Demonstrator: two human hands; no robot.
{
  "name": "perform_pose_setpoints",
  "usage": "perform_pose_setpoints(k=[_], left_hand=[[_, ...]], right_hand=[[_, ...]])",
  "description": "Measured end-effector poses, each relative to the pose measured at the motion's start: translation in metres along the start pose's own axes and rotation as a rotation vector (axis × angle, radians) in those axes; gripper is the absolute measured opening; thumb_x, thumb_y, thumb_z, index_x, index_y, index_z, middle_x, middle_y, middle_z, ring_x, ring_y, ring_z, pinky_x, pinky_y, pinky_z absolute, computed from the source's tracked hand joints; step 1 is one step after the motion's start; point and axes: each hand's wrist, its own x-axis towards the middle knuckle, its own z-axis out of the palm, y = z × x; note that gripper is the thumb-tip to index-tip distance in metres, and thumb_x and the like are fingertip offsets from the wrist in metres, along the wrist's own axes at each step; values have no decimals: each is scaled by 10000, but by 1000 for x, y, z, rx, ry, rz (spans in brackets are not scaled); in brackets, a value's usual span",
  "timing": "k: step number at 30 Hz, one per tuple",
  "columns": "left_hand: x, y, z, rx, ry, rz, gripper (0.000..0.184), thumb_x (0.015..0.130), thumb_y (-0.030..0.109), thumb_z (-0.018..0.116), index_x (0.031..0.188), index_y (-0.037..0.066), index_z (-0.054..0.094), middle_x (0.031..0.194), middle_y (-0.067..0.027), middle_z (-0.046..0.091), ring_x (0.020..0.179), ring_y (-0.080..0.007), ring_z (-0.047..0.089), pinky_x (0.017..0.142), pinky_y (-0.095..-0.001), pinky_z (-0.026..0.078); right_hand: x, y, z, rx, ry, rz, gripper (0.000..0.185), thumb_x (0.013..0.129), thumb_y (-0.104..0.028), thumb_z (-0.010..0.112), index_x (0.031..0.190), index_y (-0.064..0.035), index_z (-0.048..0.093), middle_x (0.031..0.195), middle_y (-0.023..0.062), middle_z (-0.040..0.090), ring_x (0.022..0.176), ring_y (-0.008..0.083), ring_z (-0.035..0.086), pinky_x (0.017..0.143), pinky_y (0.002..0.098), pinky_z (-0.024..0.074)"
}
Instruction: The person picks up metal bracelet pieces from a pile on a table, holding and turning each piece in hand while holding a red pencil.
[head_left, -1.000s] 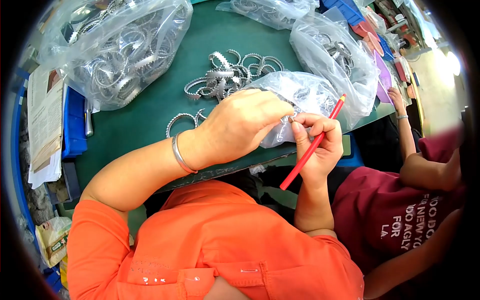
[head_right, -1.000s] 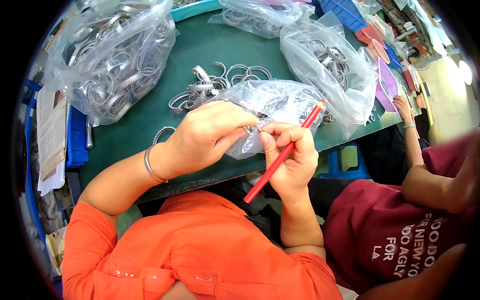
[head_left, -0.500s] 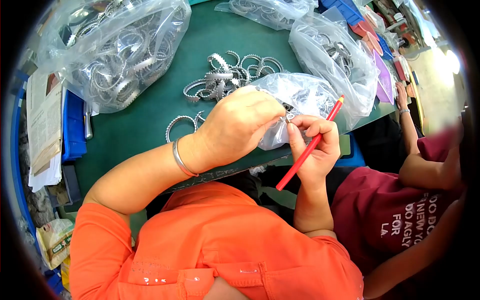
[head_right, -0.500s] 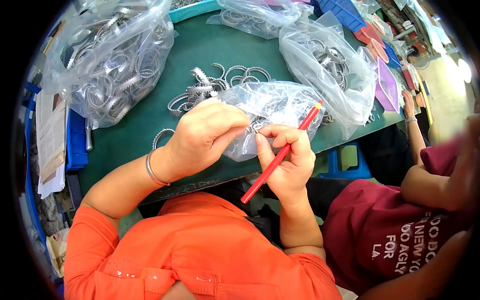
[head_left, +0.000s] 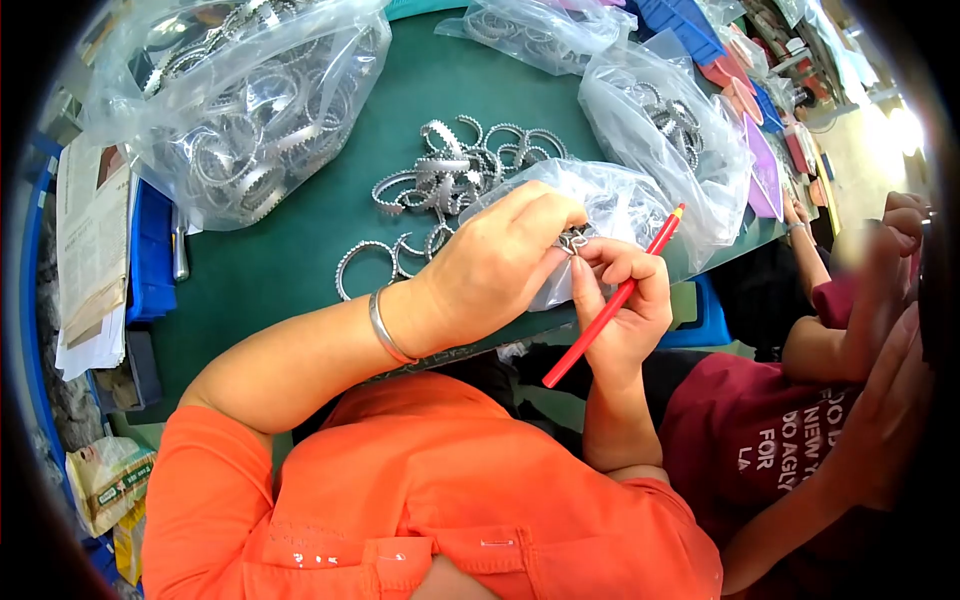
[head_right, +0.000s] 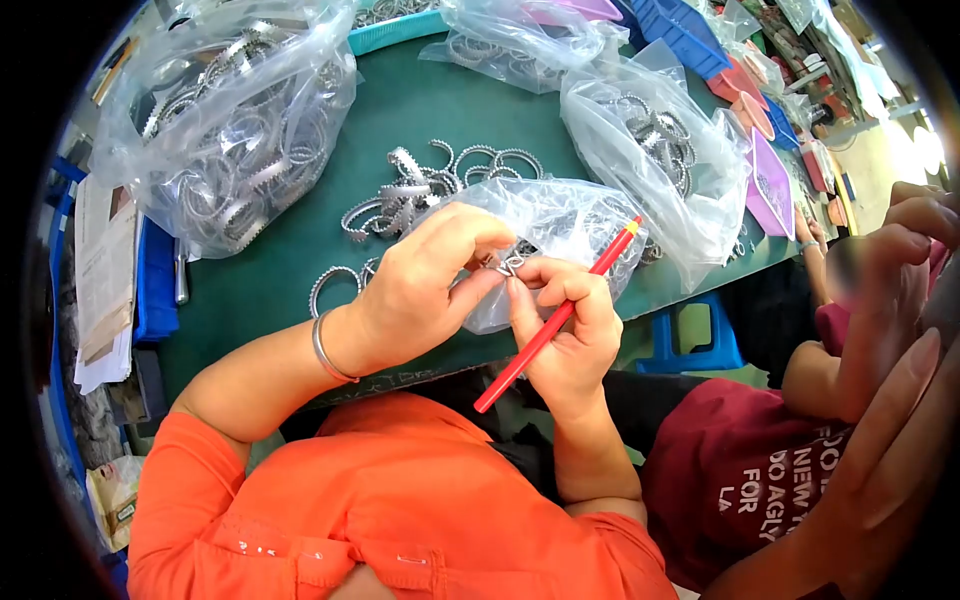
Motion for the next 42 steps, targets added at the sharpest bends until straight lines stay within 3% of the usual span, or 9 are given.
perform_pose_setpoints(k=[6,8,15,22,24,25,27,30,42], left_hand=[[0,-1,0,-13,22,3,336,684,-119,605,986,5,524,936,-104,533,729,-180,580,634,-263,497],[-1,-1,-2,-126,23,-138,335,690,-126,596,993,-1,527,967,-102,528,766,-169,604,663,-254,508],[-2,-1,-2,-49,29,-103,311,702,-85,625,981,25,545,811,-70,613,720,-146,617,634,-235,493],[-4,0,-8,2,-26,-36,248,723,-62,622,945,30,564,811,-73,608,690,-123,591,614,-222,478],[-4,5,-8,-269,-60,-348,181,751,-54,617,911,12,564,800,-47,599,706,-84,567,624,-213,474],[-4,5,-8,-269,-58,-346,181,751,-54,617,911,12,564,800,-47,599,706,-84,567,624,-213,474],[-5,3,-9,-515,-81,-548,125,779,-37,611,888,-7,557,802,-25,585,742,-63,554,653,-208,474],[-3,1,-9,-554,-89,-631,131,781,-38,613,888,-14,539,812,-20,575,763,-67,561,676,-206,476],[-6,4,-4,-277,1,-372,317,743,-56,622,1005,10,454,805,-77,601,752,-119,617,690,-239,501]], right_hand=[[-3,0,-2,-46,-34,-8,285,715,107,654,790,-34,418,820,138,611,713,129,571,643,221,464],[-5,-3,-2,44,-24,86,284,717,110,650,793,-34,418,829,141,606,728,130,567,654,222,461],[-7,-2,-2,50,-24,92,282,726,118,638,816,-31,416,850,139,604,746,128,566,675,224,459],[-7,-3,-3,-44,50,56,239,726,109,643,886,2,500,837,104,606,739,130,566,672,223,459],[-4,-5,-2,-107,58,65,238,720,108,648,908,14,536,828,100,605,728,140,569,663,225,458],[-1,-7,-2,-186,21,-24,244,710,107,653,918,16,565,818,102,603,716,159,571,648,234,457],[1,-9,0,-295,-38,-154,275,681,115,660,930,10,612,790,117,593,691,209,574,608,260,453],[2,-8,1,-304,-99,-155,282,685,120,650,941,8,615,786,115,592,696,200,570,603,255,451],[-1,-6,2,-277,-45,-118,285,680,134,628,933,6,604,788,115,576,685,194,558,603,261,451]])
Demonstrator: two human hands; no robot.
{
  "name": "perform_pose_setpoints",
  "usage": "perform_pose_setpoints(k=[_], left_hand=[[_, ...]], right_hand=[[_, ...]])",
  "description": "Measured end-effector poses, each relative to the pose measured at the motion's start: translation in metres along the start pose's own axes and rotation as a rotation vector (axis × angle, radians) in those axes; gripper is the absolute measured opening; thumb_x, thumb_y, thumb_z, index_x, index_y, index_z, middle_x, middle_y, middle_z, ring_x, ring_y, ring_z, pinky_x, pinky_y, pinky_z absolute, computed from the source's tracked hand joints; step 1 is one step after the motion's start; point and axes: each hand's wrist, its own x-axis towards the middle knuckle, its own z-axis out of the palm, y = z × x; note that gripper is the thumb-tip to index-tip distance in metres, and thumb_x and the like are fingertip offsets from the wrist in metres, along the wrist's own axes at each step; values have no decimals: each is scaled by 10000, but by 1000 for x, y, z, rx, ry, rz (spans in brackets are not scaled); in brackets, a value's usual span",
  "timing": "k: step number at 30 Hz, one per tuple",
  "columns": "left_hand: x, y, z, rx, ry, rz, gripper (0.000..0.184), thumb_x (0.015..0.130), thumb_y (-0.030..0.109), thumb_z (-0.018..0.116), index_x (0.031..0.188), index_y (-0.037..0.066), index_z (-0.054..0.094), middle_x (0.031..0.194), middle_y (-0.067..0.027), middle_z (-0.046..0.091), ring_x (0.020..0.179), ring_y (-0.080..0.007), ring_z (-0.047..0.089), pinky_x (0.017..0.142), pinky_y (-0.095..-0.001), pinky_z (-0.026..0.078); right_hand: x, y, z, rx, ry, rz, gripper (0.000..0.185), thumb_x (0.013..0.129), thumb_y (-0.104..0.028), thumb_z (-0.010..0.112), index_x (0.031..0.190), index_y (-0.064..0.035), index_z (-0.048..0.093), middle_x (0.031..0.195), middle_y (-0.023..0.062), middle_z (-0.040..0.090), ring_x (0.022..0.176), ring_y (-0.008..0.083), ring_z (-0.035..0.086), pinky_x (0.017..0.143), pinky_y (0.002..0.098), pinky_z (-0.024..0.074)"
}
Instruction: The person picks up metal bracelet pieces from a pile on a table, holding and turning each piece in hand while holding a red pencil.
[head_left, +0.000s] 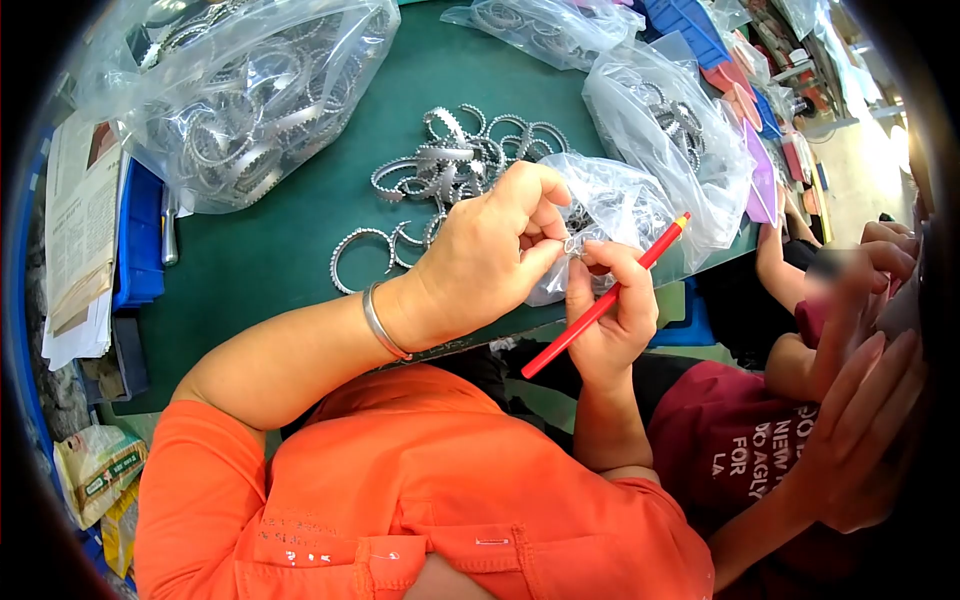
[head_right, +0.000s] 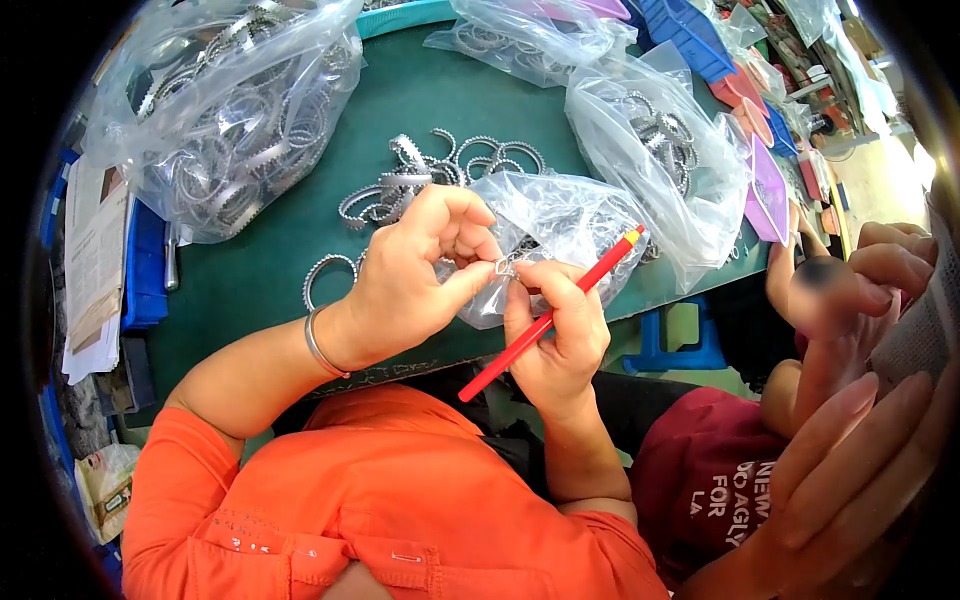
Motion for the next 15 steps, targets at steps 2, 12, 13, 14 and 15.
perform_pose_setpoints(k=[2,12,13,14,15], left_hand=[[0,1,0,45,4,35,320,739,-54,624,1002,8,453,798,-80,604,744,-123,620,682,-240,502],[1,-1,1,25,22,43,298,736,-54,619,961,9,434,765,-72,604,707,-115,625,648,-232,501],[1,-1,1,25,23,43,298,736,-54,619,961,9,434,765,-72,604,707,-115,625,648,-232,501],[1,-1,1,2,14,17,298,736,-54,619,955,12,428,765,-68,604,711,-107,622,638,-226,496],[1,0,1,-21,5,-9,298,737,-54,619,949,14,422,764,-64,604,716,-99,620,628,-220,491]], right_hand=[[0,-1,2,10,18,12,282,679,133,628,930,6,601,785,114,575,685,197,558,599,263,450],[-3,3,1,-3,8,23,253,680,107,645,901,10,568,801,104,586,674,168,564,610,241,462],[-3,2,0,-3,7,23,253,680,107,645,901,10,568,801,104,586,674,168,564,610,241,462],[-2,0,0,4,4,34,250,678,102,653,894,7,569,799,102,589,673,165,566,609,240,463],[-2,-1,-1,11,1,45,246,676,96,660,887,5,570,796,99,591,672,162,569,609,238,464]])
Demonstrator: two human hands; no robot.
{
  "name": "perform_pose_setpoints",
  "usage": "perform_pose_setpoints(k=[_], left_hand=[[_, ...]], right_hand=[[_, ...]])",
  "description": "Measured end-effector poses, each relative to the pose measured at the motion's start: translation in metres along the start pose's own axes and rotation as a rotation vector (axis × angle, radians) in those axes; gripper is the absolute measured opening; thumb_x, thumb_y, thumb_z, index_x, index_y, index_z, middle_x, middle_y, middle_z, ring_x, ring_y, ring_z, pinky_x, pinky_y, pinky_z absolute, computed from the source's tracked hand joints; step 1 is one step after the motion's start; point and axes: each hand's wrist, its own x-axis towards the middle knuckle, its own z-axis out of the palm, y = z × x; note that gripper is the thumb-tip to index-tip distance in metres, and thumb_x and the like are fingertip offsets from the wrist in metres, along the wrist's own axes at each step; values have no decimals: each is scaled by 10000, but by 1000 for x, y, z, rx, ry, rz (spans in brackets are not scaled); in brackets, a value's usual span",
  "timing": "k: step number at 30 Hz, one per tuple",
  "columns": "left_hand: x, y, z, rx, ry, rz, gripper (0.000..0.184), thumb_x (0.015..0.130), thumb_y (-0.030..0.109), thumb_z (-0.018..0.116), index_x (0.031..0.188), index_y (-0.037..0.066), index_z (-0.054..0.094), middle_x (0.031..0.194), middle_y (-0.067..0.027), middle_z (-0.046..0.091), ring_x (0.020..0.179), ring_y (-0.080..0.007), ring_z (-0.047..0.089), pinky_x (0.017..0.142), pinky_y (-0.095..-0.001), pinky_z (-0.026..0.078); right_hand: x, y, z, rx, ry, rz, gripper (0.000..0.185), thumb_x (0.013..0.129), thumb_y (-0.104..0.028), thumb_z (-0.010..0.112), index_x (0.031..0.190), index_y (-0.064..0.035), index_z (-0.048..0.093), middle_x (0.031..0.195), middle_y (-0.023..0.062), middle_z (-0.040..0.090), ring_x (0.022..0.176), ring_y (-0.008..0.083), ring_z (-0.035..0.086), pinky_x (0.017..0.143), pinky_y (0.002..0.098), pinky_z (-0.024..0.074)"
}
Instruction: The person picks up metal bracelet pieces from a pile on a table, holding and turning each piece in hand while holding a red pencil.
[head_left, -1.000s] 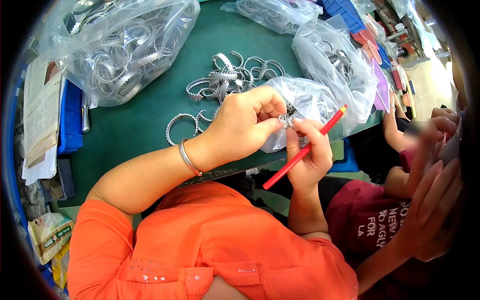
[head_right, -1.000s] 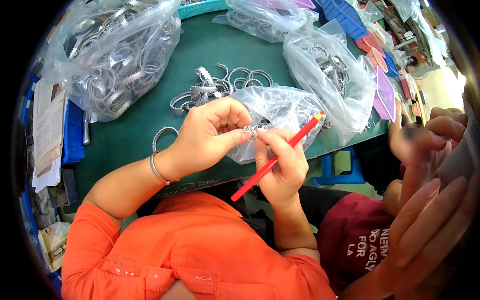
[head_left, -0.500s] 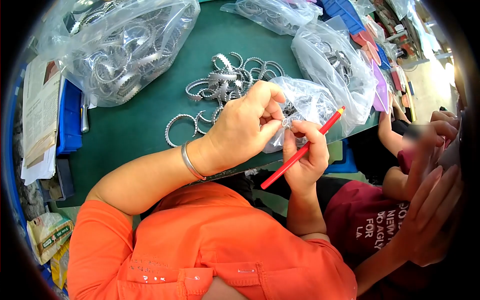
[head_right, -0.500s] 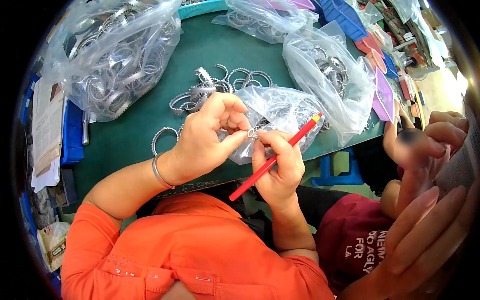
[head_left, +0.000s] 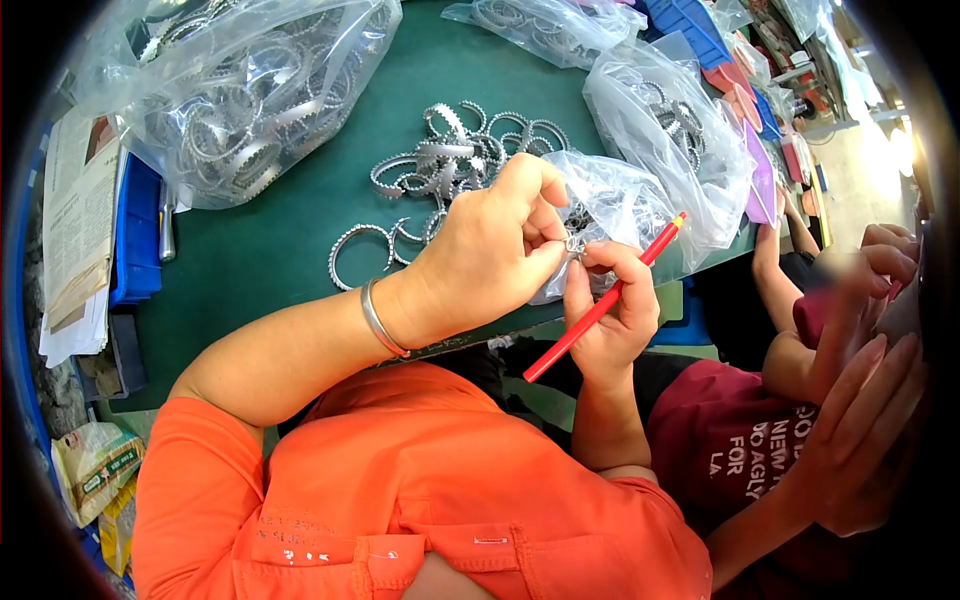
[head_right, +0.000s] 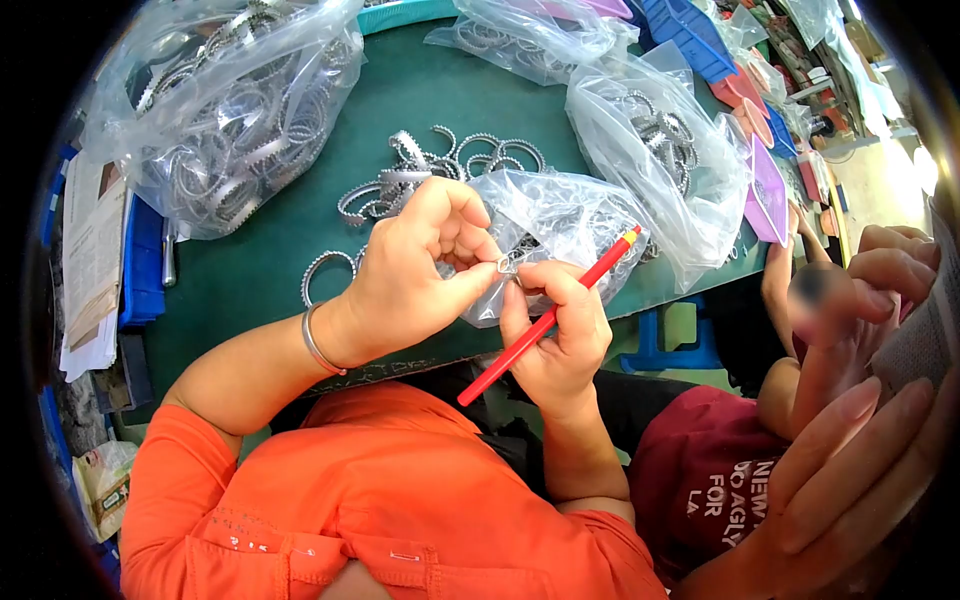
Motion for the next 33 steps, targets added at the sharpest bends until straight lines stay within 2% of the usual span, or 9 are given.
perform_pose_setpoints(k=[7,10,12,15,20,23,25,28,33], left_hand=[[3,4,-6,-8,-77,-96,239,754,-62,602,935,7,460,794,-47,614,761,-78,607,627,-212,483],[8,4,-11,-86,-146,-18,199,767,-53,595,937,-6,504,795,-83,627,735,-135,628,629,-235,484],[15,-2,-16,303,-201,325,218,746,-36,586,956,-9,534,796,-133,598,695,-242,614,613,-295,483],[12,-11,-13,626,-269,327,197,715,-2,568,910,-3,545,787,-164,536,692,-326,565,607,-356,472],[13,-14,-2,699,-362,260,134,717,33,542,846,0,544,767,-149,508,690,-319,559,594,-376,466],[16,-11,-5,636,-363,264,105,711,27,550,811,-6,559,737,-153,510,679,-330,551,592,-370,469],[19,0,-4,517,-246,378,85,751,3,566,831,-8,592,752,-138,543,668,-271,582,577,-320,473],[6,30,-2,-125,-75,38,209,807,4,606,1013,-23,581,902,-68,609,783,-107,611,657,-228,490],[-7,37,-8,-267,-180,-2,307,739,-30,665,1033,-25,575,900,-64,614,787,-121,614,678,-234,508]], right_hand=[[-2,2,-4,14,-26,43,229,701,82,664,898,17,566,824,93,604,678,127,566,618,224,460],[-2,0,-5,122,89,194,192,745,71,638,914,33,555,819,52,597,714,84,550,670,195,443],[0,-2,-5,202,126,267,197,750,78,626,925,31,549,813,55,594,716,87,553,679,197,444],[5,-8,-6,362,175,369,184,778,83,578,948,32,532,793,65,585,714,100,567,688,214,461],[14,-8,-13,733,216,546,140,832,27,538,971,33,528,755,71,570,676,131,562,648,239,476],[17,-10,-20,855,189,600,166,863,-40,538,1012,30,519,743,79,554,668,140,539,638,254,460],[19,-12,-23,978,169,593,172,873,-61,532,1018,30,517,739,81,546,664,139,525,635,261,447],[17,-23,-21,943,134,548,181,881,-78,530,1023,33,518,736,76,543,672,130,514,638,259,436],[4,-29,-9,696,39,321,171,870,-29,538,1029,35,535,880,84,576,747,102,536,693,219,426]])
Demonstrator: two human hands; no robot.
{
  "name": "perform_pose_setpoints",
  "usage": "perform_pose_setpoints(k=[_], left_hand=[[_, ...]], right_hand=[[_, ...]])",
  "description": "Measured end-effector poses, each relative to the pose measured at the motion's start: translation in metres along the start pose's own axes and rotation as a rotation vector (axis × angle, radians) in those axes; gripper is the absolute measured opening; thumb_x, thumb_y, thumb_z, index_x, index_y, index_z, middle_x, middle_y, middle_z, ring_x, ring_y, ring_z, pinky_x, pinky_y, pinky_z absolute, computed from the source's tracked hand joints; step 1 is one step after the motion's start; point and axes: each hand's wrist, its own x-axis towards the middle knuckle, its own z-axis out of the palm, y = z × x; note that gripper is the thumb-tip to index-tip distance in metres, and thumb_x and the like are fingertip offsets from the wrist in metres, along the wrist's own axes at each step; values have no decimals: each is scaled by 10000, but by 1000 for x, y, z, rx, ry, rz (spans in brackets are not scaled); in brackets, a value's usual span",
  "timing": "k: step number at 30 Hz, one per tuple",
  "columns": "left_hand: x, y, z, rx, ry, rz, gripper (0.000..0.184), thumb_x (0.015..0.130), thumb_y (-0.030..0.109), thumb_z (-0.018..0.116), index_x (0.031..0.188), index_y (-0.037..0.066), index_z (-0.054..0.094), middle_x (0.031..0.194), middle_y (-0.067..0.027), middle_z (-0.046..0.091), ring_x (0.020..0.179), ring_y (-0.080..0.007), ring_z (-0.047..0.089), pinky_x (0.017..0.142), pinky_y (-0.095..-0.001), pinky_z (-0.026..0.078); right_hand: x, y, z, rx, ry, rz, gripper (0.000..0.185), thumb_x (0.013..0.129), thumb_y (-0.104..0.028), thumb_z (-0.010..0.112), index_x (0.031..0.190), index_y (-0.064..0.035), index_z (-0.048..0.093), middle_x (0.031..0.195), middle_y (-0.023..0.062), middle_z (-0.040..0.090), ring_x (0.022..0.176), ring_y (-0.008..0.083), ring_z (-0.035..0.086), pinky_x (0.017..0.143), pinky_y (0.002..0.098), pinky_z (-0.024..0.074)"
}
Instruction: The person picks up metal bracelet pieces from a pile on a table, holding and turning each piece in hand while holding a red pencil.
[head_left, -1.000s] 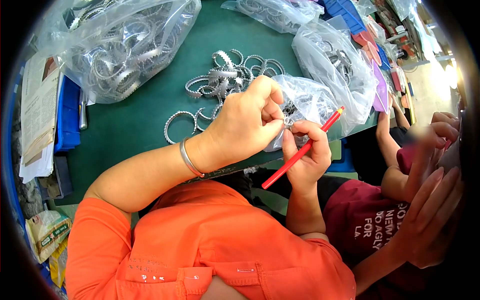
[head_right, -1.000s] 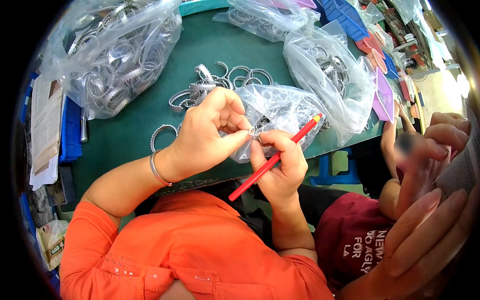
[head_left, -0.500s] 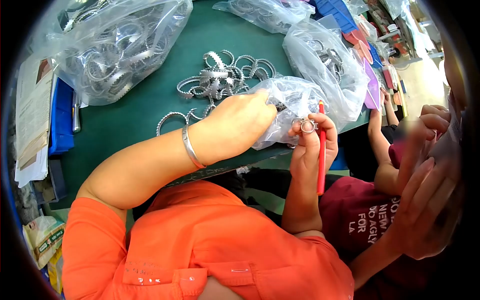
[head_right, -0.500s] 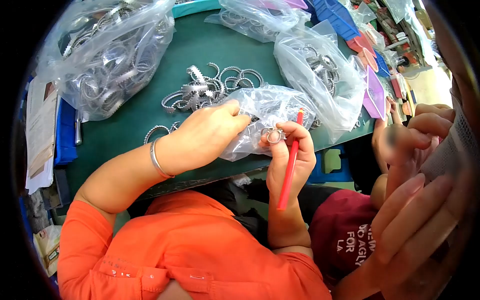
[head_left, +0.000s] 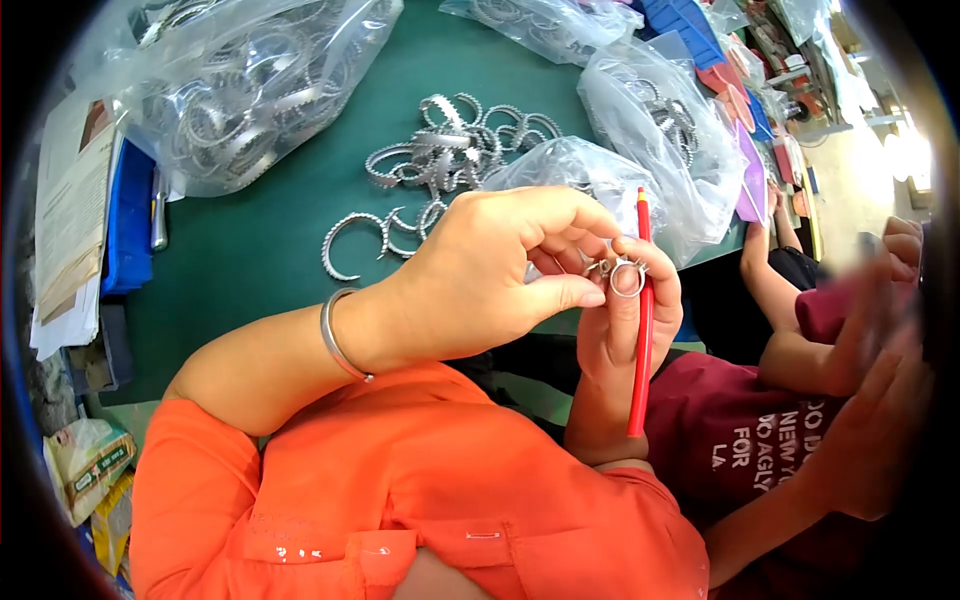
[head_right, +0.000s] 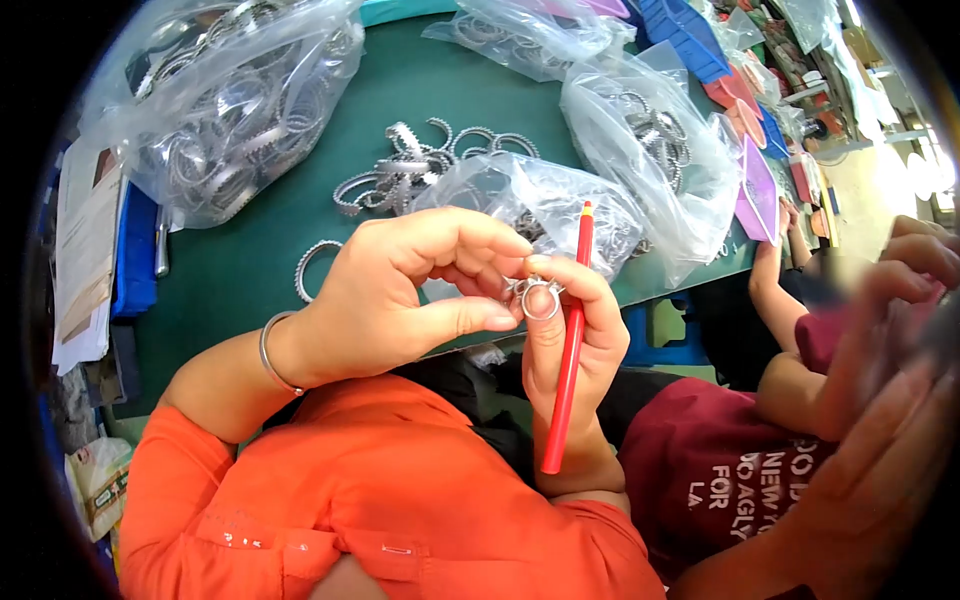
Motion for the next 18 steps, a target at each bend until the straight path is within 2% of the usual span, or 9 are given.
perform_pose_setpoints(k=[1,3,7,8,11,15,18], left_hand=[[-4,0,-2,88,18,51,307,732,-32,670,1026,-19,582,893,-68,614,785,-122,614,679,-235,508],[-12,1,-4,178,57,86,306,708,-45,682,999,-5,599,873,-77,612,766,-123,613,675,-234,507],[-34,2,-16,304,128,120,312,705,-61,681,998,-12,589,861,-75,609,756,-118,604,676,-229,507],[-40,1,-18,317,134,104,312,705,-61,681,998,-12,589,861,-75,609,756,-118,604,676,-229,507],[-61,-6,-26,234,199,-2,338,727,-86,650,1046,-28,553,897,-90,605,775,-125,603,709,-237,515],[-80,-9,-32,349,226,-21,361,728,-94,644,1067,-21,544,898,-93,610,792,-123,606,698,-234,513],[-88,-15,-33,342,264,-31,407,721,-94,651,1099,-14,524,897,-96,610,789,-121,606,696,-236,513]], right_hand=[[-2,1,1,11,0,13,171,870,-29,538,1029,35,535,880,84,576,747,102,536,693,219,426],[-8,4,3,-222,-100,-107,169,872,-18,527,1033,35,535,890,105,580,759,116,546,696,230,438],[-11,4,15,-204,-86,-170,174,874,-12,512,1040,38,509,897,151,584,754,163,566,694,256,467],[-13,7,17,-194,-30,-195,181,864,5,518,1039,42,489,907,170,586,749,182,582,687,270,490],[-19,9,13,-134,-117,-206,231,816,91,533,1029,15,490,913,202,584,738,194,598,670,280,521],[-34,16,21,-248,-243,-89,270,737,151,575,971,20,541,883,195,600,766,203,620,658,280,528],[-43,34,25,-405,-315,-196,303,645,167,600,906,13,576,854,160,623,710,214,624,621,260,511]])
